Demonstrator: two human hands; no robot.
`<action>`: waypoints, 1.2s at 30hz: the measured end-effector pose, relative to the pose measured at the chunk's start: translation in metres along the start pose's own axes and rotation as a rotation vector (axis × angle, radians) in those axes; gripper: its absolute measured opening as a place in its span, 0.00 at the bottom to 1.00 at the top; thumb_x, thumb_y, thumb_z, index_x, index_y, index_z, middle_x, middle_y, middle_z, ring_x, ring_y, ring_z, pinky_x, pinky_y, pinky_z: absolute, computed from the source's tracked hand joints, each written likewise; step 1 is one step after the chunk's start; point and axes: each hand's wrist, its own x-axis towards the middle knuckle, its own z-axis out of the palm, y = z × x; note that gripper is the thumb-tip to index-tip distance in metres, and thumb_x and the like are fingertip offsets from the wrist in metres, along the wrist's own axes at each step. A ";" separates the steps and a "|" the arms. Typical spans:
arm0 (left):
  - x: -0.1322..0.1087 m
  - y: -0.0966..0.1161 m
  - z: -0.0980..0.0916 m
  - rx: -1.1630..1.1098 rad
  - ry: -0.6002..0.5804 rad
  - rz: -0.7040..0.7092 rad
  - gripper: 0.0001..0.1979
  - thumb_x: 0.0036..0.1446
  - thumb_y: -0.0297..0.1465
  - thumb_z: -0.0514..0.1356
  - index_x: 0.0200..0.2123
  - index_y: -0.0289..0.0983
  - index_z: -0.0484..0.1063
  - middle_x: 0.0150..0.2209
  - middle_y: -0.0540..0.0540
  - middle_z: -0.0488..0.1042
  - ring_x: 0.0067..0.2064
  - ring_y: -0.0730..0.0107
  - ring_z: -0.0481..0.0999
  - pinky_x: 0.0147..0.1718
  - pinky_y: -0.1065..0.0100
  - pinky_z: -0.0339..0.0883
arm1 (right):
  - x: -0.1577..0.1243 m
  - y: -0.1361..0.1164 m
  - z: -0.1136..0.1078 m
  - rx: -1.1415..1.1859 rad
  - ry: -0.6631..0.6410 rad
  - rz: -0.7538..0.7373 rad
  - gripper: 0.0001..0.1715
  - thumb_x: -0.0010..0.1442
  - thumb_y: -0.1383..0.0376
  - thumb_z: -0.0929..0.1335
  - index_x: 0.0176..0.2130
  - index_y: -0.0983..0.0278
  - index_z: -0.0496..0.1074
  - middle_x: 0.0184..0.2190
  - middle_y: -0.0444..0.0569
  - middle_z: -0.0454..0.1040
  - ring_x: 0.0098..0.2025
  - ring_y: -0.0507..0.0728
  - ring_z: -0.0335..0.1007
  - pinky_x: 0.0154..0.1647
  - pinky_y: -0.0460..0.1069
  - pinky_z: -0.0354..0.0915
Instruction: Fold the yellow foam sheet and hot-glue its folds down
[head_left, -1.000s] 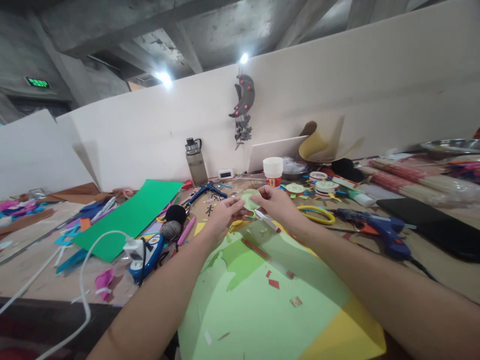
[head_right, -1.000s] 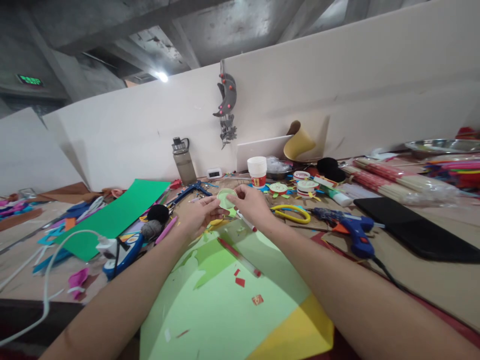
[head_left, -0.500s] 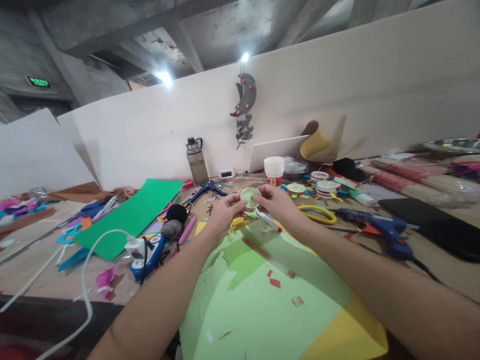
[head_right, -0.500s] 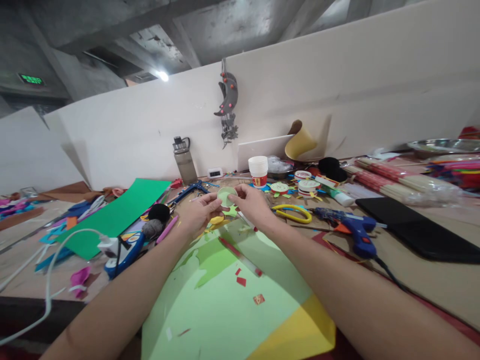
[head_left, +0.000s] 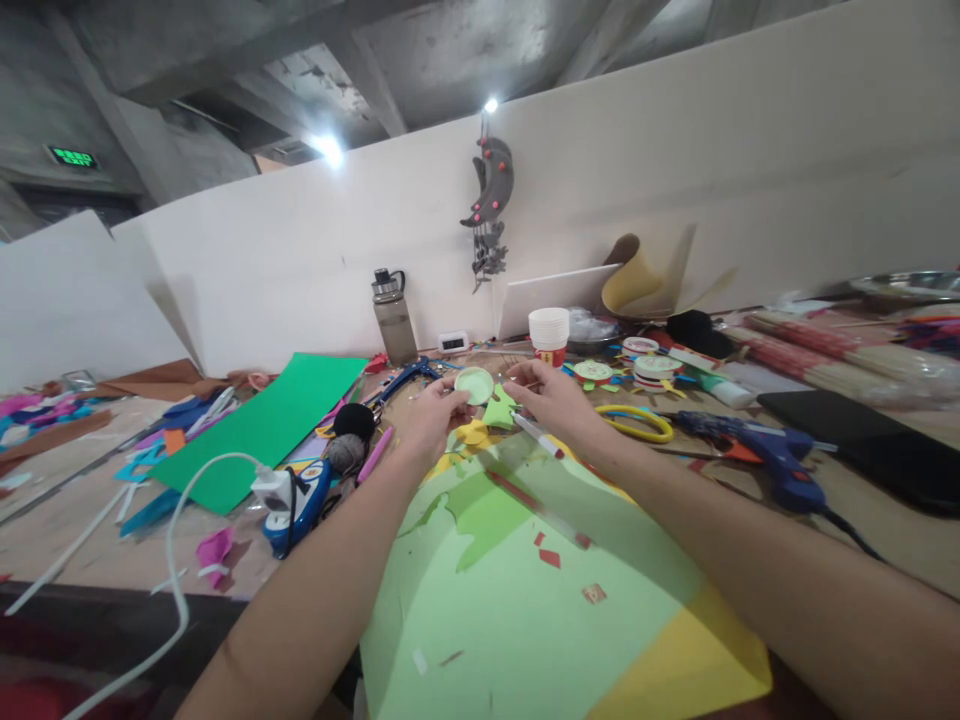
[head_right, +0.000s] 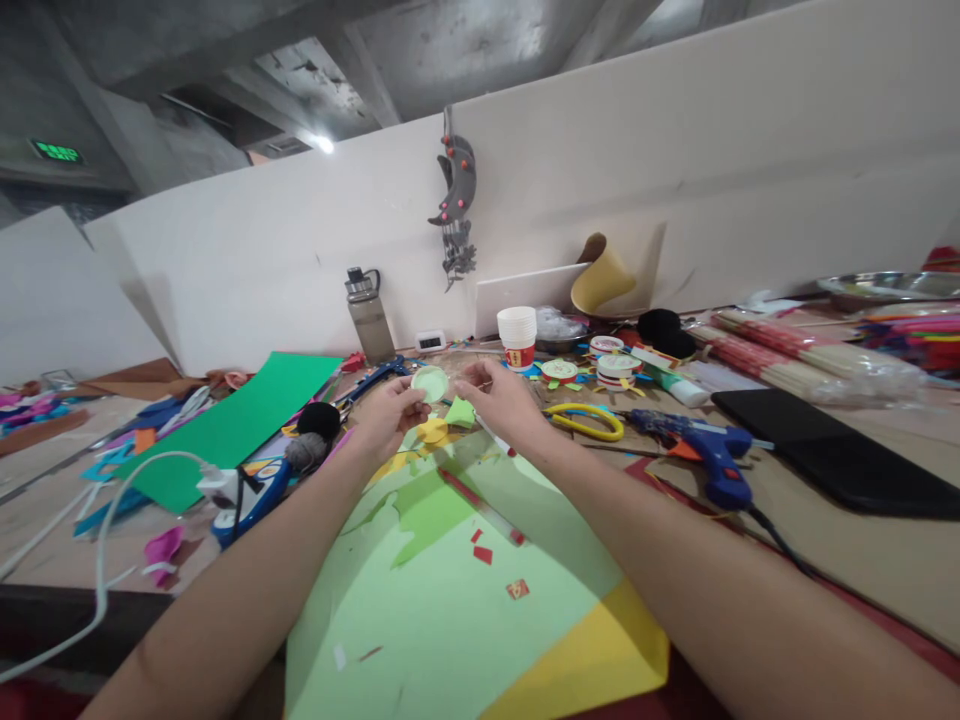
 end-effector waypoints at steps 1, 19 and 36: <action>0.000 0.000 0.000 0.023 -0.013 -0.008 0.13 0.46 0.27 0.66 0.38 0.34 0.72 0.23 0.51 0.74 0.22 0.78 0.71 0.24 0.75 0.65 | 0.000 0.001 0.001 0.003 -0.012 0.003 0.14 0.55 0.59 0.69 0.40 0.63 0.70 0.33 0.47 0.74 0.31 0.53 0.69 0.30 0.48 0.67; -0.007 0.003 0.004 0.350 -0.109 0.316 0.15 0.49 0.39 0.69 0.35 0.36 0.75 0.30 0.48 0.75 0.32 0.72 0.73 0.33 0.70 0.67 | -0.001 -0.005 0.008 0.383 -0.078 0.186 0.12 0.55 0.66 0.71 0.40 0.61 0.68 0.33 0.47 0.75 0.31 0.53 0.73 0.34 0.50 0.72; -0.019 0.016 0.007 0.615 -0.012 0.717 0.07 0.46 0.32 0.71 0.29 0.41 0.77 0.32 0.47 0.73 0.37 0.67 0.70 0.40 0.68 0.64 | -0.009 -0.024 0.008 0.956 -0.285 0.467 0.08 0.65 0.66 0.63 0.37 0.64 0.71 0.30 0.48 0.77 0.29 0.51 0.74 0.37 0.48 0.74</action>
